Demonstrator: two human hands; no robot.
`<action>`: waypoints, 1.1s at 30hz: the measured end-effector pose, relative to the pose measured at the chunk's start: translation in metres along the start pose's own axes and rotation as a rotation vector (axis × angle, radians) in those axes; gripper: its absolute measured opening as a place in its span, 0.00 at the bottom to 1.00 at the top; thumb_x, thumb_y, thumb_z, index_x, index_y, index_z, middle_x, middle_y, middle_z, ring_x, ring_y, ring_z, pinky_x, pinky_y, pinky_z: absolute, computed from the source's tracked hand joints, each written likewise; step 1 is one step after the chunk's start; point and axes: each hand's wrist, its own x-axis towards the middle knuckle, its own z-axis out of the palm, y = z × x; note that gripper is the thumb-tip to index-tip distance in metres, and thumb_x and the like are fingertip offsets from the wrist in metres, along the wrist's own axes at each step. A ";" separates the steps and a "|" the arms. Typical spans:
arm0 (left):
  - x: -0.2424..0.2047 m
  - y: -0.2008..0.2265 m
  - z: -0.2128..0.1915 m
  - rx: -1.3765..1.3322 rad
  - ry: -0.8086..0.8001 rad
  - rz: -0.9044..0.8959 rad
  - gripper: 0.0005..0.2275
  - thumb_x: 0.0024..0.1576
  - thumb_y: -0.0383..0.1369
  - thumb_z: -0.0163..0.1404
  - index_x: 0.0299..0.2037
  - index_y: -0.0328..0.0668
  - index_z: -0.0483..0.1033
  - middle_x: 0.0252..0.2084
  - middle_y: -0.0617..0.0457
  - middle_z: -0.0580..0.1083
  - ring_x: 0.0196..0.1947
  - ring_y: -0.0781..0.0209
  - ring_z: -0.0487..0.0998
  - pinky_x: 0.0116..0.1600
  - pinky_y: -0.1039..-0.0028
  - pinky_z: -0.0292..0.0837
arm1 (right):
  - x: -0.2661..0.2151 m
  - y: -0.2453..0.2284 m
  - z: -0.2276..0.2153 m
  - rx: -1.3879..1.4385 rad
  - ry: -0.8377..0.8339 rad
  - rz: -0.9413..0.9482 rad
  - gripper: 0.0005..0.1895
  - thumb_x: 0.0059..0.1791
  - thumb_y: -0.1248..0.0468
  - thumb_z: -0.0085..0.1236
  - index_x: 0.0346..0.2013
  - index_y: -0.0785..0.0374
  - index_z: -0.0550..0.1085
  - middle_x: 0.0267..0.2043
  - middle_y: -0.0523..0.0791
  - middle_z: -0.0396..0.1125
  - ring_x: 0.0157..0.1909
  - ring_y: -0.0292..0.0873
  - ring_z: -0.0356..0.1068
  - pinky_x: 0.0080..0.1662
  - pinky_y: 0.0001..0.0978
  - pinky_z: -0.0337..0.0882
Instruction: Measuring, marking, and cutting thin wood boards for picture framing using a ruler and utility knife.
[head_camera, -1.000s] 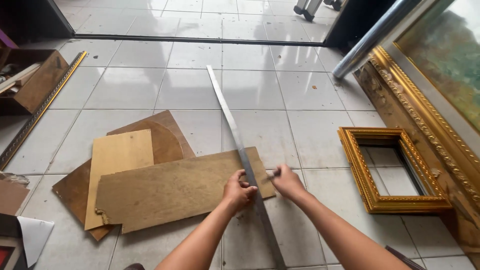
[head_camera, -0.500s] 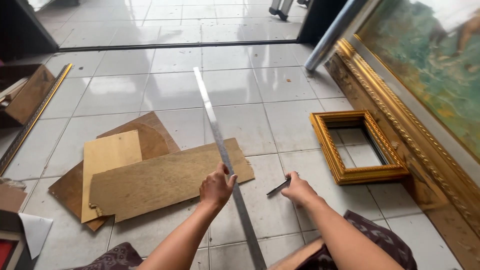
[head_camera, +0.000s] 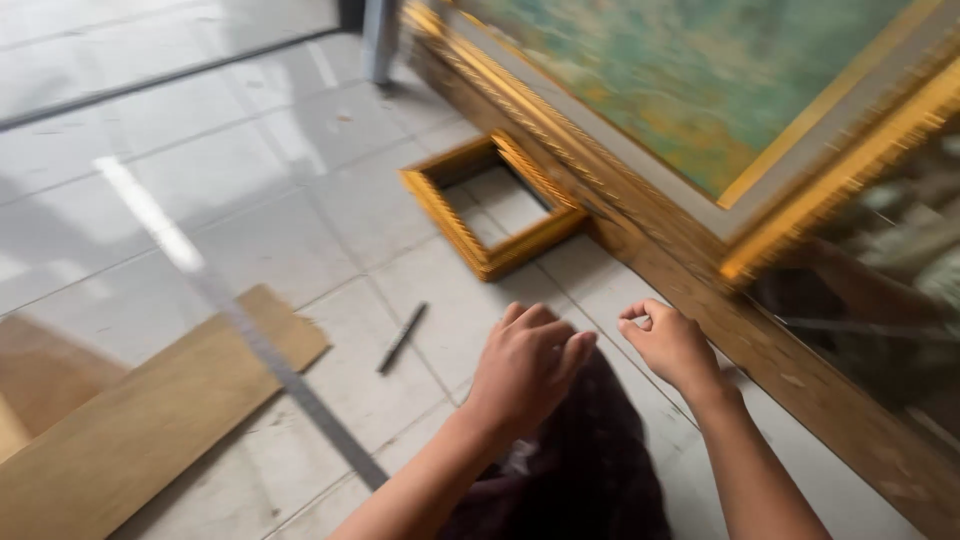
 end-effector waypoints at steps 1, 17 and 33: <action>0.003 0.012 0.023 -0.031 -0.036 0.016 0.15 0.68 0.45 0.53 0.29 0.54 0.81 0.32 0.50 0.75 0.42 0.41 0.78 0.44 0.57 0.78 | 0.004 0.043 0.001 0.003 0.016 0.048 0.21 0.53 0.43 0.60 0.56 0.43 0.85 0.48 0.45 0.84 0.57 0.52 0.82 0.59 0.51 0.80; 0.002 0.017 0.232 0.417 -0.489 0.286 0.33 0.58 0.40 0.60 0.75 0.43 0.65 0.68 0.41 0.71 0.68 0.33 0.73 0.60 0.44 0.72 | -0.006 0.188 0.022 0.339 -0.076 0.362 0.24 0.48 0.59 0.64 0.59 0.58 0.77 0.30 0.54 0.77 0.25 0.52 0.82 0.27 0.38 0.78; -0.234 -0.267 -0.294 1.043 -0.273 -0.852 0.44 0.57 0.51 0.64 0.83 0.58 0.54 0.77 0.50 0.66 0.80 0.37 0.65 0.67 0.38 0.76 | -0.077 -0.299 0.250 -0.083 -0.517 -0.811 0.28 0.45 0.44 0.77 0.46 0.59 0.77 0.50 0.54 0.80 0.58 0.63 0.81 0.58 0.57 0.79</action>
